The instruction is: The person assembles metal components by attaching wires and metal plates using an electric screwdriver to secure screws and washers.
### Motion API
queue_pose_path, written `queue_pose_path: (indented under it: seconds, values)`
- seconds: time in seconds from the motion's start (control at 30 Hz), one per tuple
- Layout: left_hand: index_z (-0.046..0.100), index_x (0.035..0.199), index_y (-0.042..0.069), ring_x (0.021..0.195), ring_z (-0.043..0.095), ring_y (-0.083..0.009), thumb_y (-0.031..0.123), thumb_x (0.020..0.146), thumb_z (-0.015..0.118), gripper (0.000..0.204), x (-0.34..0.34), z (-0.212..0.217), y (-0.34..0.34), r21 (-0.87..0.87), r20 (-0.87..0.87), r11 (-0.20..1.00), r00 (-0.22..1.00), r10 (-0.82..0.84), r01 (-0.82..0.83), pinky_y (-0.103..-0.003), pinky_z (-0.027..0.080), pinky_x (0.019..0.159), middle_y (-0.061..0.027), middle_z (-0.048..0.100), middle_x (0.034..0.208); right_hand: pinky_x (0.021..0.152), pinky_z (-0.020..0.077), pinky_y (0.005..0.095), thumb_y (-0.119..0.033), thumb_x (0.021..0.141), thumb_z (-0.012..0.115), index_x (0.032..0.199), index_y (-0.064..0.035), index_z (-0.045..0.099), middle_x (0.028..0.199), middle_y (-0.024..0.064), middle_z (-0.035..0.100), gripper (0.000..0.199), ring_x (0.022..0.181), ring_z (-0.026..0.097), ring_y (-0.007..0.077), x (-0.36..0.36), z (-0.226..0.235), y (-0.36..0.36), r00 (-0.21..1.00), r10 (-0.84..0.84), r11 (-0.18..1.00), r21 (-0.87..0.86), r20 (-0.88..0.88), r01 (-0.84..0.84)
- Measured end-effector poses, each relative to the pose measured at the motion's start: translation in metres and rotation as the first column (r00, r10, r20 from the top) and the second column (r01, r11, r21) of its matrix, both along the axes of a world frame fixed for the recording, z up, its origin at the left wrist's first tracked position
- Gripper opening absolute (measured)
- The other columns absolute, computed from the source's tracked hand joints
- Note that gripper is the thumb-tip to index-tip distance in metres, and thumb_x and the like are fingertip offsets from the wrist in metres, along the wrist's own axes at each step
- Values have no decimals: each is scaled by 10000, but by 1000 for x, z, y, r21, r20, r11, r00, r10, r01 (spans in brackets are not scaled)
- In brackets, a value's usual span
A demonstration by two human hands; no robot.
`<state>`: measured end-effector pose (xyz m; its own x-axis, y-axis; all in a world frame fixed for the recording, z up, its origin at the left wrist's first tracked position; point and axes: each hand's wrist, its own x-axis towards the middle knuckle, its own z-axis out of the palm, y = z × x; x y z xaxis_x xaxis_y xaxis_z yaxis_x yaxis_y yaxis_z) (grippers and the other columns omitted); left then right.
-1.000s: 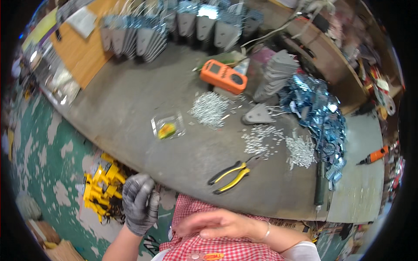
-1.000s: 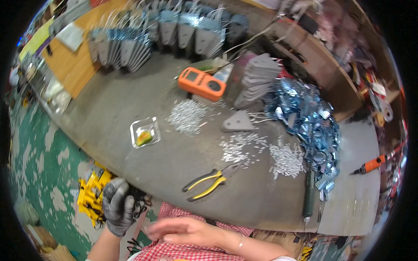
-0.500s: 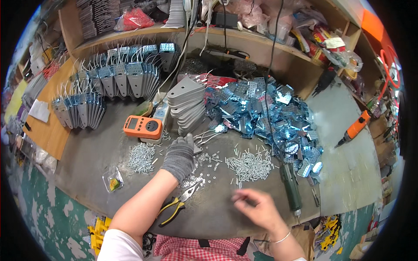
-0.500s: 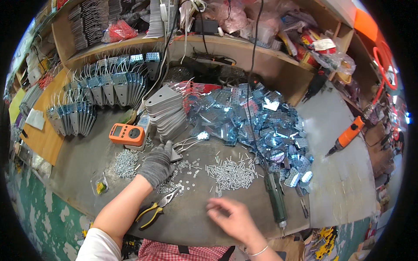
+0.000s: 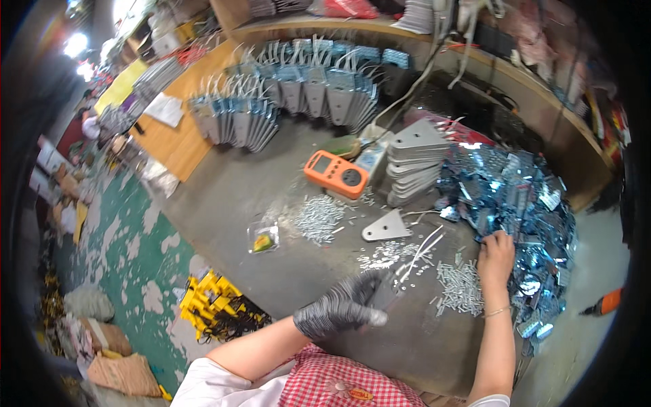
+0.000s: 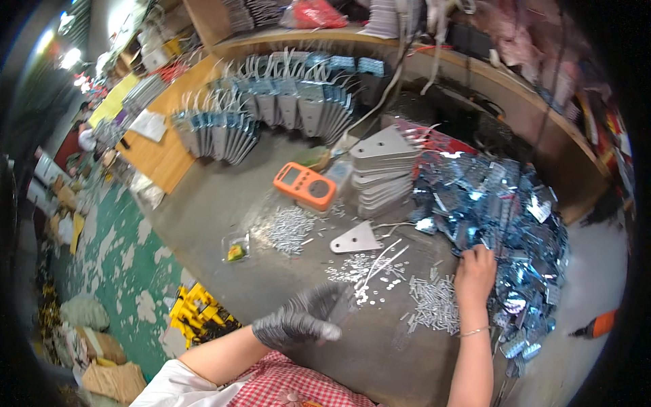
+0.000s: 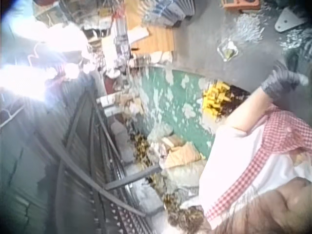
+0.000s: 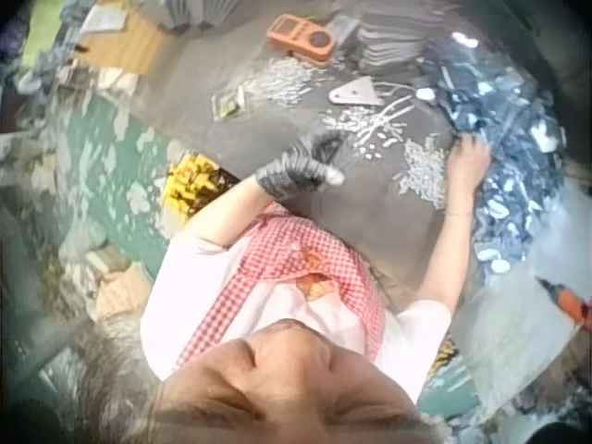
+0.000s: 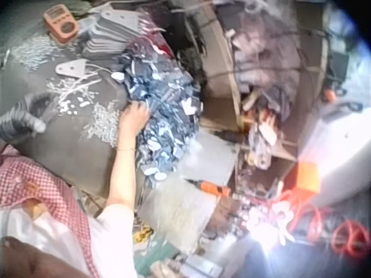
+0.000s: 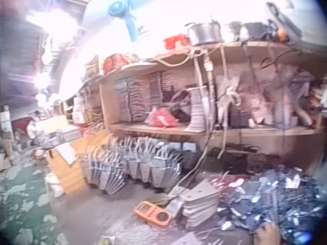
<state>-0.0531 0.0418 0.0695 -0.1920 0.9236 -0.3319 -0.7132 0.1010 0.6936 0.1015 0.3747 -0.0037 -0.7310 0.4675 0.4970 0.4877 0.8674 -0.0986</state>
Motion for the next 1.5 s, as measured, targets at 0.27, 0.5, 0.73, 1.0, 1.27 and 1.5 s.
queue_pose_path:
  seconds: [0.27, 0.5, 0.73, 1.0, 1.27, 1.5]
  values:
    - [364, 1502, 9, 1315, 510, -308, 305, 798, 801, 880, 15, -38, -10, 40, 539, 996, 841, 46, -80, -459, 442, 1080, -201, 502, 1433, 820, 475, 392, -18, 970, 508, 1070, 18, 572, 966, 179, 583, 123, 919, 595, 349, 21, 26, -14, 959, -53, 966, -259, -280, -22]
    - [427, 1425, 43, 1197, 576, -337, 329, 851, 746, 716, 26, -43, -6, 52, 336, 997, 941, 45, -66, -458, 474, 1008, -198, 540, 1372, 831, 498, 398, 79, 808, 565, 997, -36, 655, 1012, 149, 557, 238, 934, 587, 331, 49, 74, -144, 925, 375, 647, -729, 53, -221]
    - [457, 1372, -47, 1238, 497, -274, 311, 983, 613, 551, 28, -74, -11, -15, -538, 999, 843, 16, -29, -375, 384, 1076, -179, 538, 1303, 942, 421, 482, 1, 770, 682, 1070, -32, 665, 1198, 183, 527, 302, 1107, 486, 395, 82, 31, -191, 999, 8, 831, -556, -41, -29]
    - [368, 1437, -40, 1281, 474, -246, 294, 983, 616, 616, 20, -58, 2, 0, -350, 1000, 937, 0, 0, -376, 378, 1090, -171, 523, 1346, 970, 422, 419, -205, 768, 802, 1186, -23, 632, 1264, 148, 517, 487, 1157, 497, 296, 85, 28, -196, 985, -59, 780, -624, -165, -58]
    - [430, 1358, 48, 1201, 598, -252, 265, 991, 617, 466, 45, -37, -4, -27, -555, 840, 691, -463, 542, -389, 462, 1024, -160, 634, 1222, 977, 452, 388, -349, 966, 635, 1182, 62, 604, 1346, 201, 532, 466, 1166, 562, 272, 73, 61, -198, 820, -376, -124, -853, -432, -506]
    - [395, 1275, -18, 1325, 486, -279, 148, 895, 729, 533, 52, -59, -22, -170, -195, 982, 974, -114, 80, -394, 418, 1086, -210, 482, 1402, 778, 497, 394, 8, 780, 719, 946, -12, 647, 940, 131, 589, 182, 894, 594, 337, 94, 21, -179, 970, -239, 709, -688, -33, 151]
